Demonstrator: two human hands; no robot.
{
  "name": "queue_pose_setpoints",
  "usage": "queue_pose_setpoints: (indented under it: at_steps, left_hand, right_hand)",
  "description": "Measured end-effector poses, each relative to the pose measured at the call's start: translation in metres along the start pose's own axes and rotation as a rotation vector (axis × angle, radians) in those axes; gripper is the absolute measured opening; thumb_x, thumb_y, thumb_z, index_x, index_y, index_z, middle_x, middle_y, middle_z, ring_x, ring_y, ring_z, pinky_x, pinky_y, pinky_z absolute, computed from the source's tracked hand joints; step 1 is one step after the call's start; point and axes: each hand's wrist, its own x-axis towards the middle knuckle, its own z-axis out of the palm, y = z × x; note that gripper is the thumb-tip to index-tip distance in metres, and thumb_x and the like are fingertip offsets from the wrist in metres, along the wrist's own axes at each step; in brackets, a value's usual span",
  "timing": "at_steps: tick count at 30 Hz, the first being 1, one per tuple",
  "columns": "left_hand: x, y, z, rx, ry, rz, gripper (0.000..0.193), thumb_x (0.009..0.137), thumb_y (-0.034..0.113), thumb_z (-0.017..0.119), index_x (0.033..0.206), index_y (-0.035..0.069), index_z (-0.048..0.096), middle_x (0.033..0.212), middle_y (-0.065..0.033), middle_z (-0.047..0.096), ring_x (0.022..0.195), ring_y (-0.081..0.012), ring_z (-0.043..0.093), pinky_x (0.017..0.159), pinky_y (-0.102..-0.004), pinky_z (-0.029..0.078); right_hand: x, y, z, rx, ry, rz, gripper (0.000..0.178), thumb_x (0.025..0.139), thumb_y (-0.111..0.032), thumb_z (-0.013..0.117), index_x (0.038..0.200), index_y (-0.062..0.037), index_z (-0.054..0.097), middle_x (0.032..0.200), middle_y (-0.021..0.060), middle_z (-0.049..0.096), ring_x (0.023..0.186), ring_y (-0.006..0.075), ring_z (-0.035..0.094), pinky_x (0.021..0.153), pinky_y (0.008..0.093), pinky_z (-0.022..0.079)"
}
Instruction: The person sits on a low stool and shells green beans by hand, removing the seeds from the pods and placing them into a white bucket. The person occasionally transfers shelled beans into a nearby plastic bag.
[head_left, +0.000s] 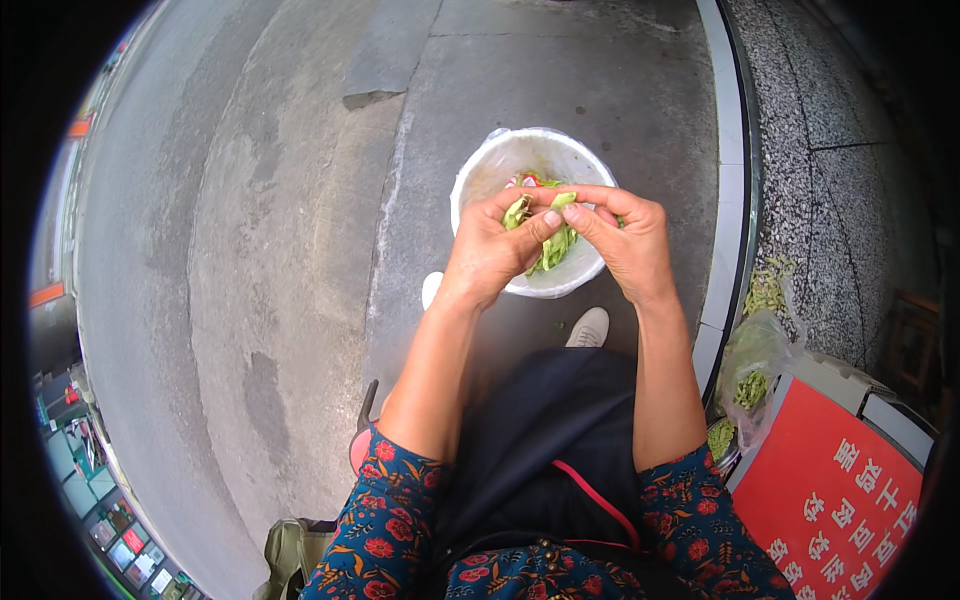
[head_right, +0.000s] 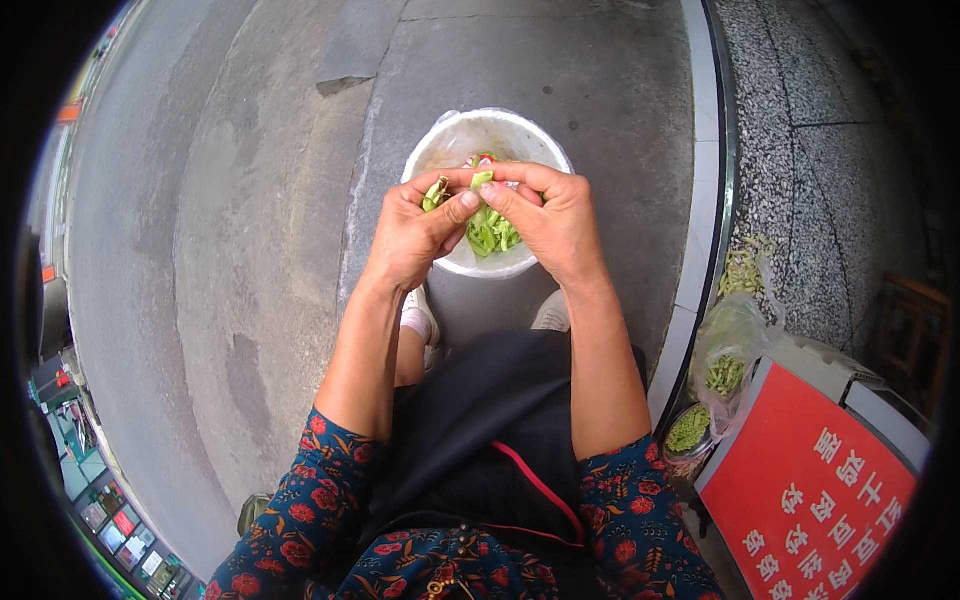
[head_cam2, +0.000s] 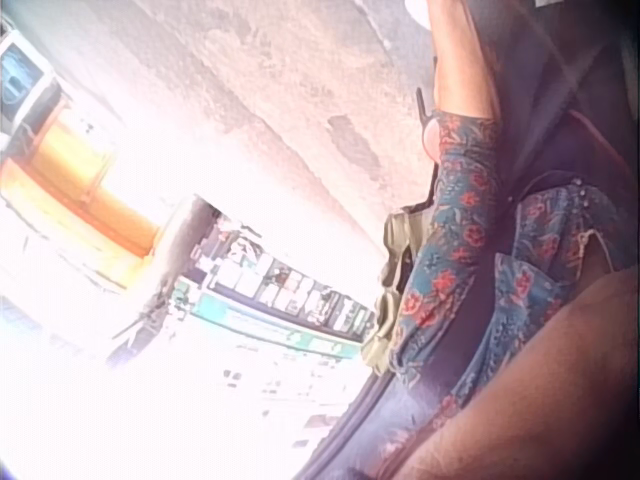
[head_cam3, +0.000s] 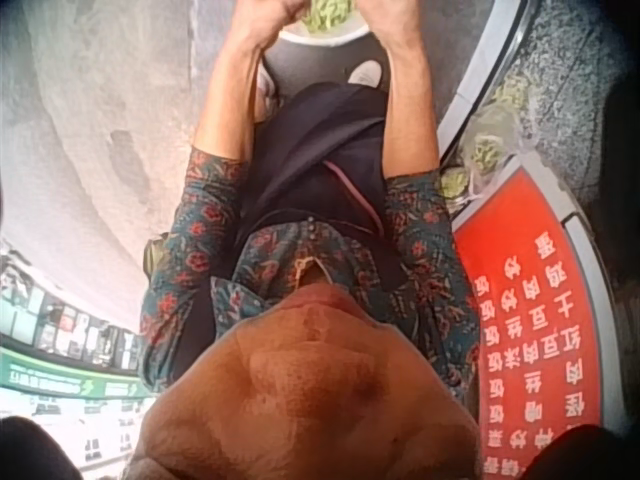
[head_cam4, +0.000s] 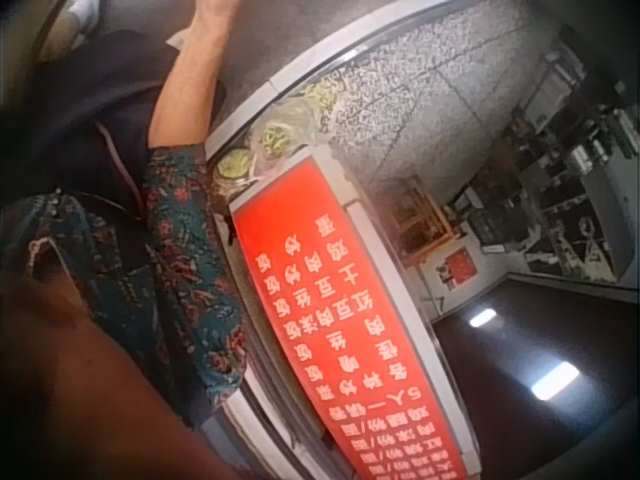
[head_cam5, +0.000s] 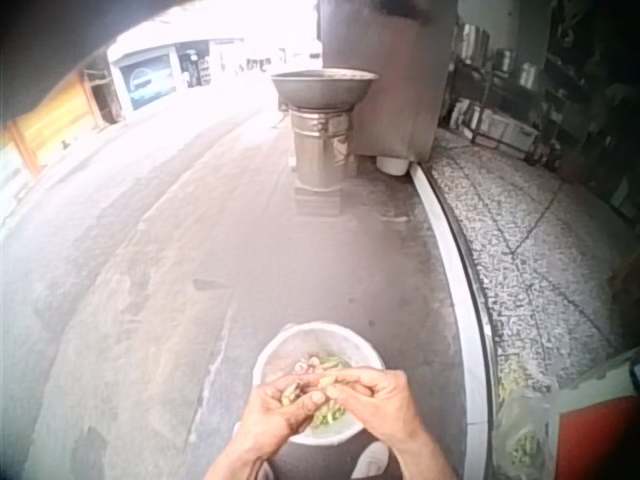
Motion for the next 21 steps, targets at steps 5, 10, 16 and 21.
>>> queue_pose_setpoints:
  at_steps: [5,10,16,21]
  left_hand:
    - [0.002,-0.005,-0.005,0.217,0.081,0.127,0.016,0.083,0.009,0.069,0.097,0.001,0.065,0.07,0.0035,0.057,0.055,-0.001,0.043,0.047,-0.0162,0.031]
    - [0.004,-0.01,-0.006,0.456,0.087,0.237,0.014,0.083,0.007,0.068,0.095,0.0,0.065,0.072,0.0038,0.057,0.06,-0.0018,0.046,0.05,-0.0163,0.035]
    - [0.002,-0.009,-0.002,0.353,0.07,0.186,0.012,0.083,0.006,0.067,0.093,0.001,0.065,0.069,0.0034,0.056,0.057,-0.0022,0.044,0.048,-0.0175,0.034]
    - [0.002,-0.005,0.002,-0.07,0.093,0.044,0.015,0.086,0.008,0.064,0.098,0.001,0.061,0.071,-0.0014,0.058,0.05,-0.0035,0.041,0.04,-0.0177,0.03]
  right_hand:
    - [-0.004,-0.004,-0.012,-0.073,-0.004,0.017,0.016,0.082,-0.008,0.068,0.097,-0.002,0.07,0.061,-0.0117,0.041,0.056,-0.0013,0.031,0.05,0.0168,0.024]
    - [-0.004,0.002,-0.01,-0.172,-0.006,0.012,0.01,0.083,-0.008,0.066,0.09,-0.0003,0.069,0.06,-0.012,0.039,0.057,-0.0017,0.033,0.05,0.0169,0.026]
    - [-0.003,0.004,-0.006,-0.073,-0.003,0.064,0.008,0.085,-0.008,0.063,0.084,0.0003,0.065,0.062,-0.0108,0.044,0.055,-0.0024,0.034,0.048,0.0164,0.026]
    - [-0.003,0.005,-0.004,0.228,0.017,0.141,0.009,0.086,-0.009,0.061,0.085,0.0001,0.063,0.064,-0.0093,0.048,0.052,-0.0027,0.035,0.046,0.0154,0.025]
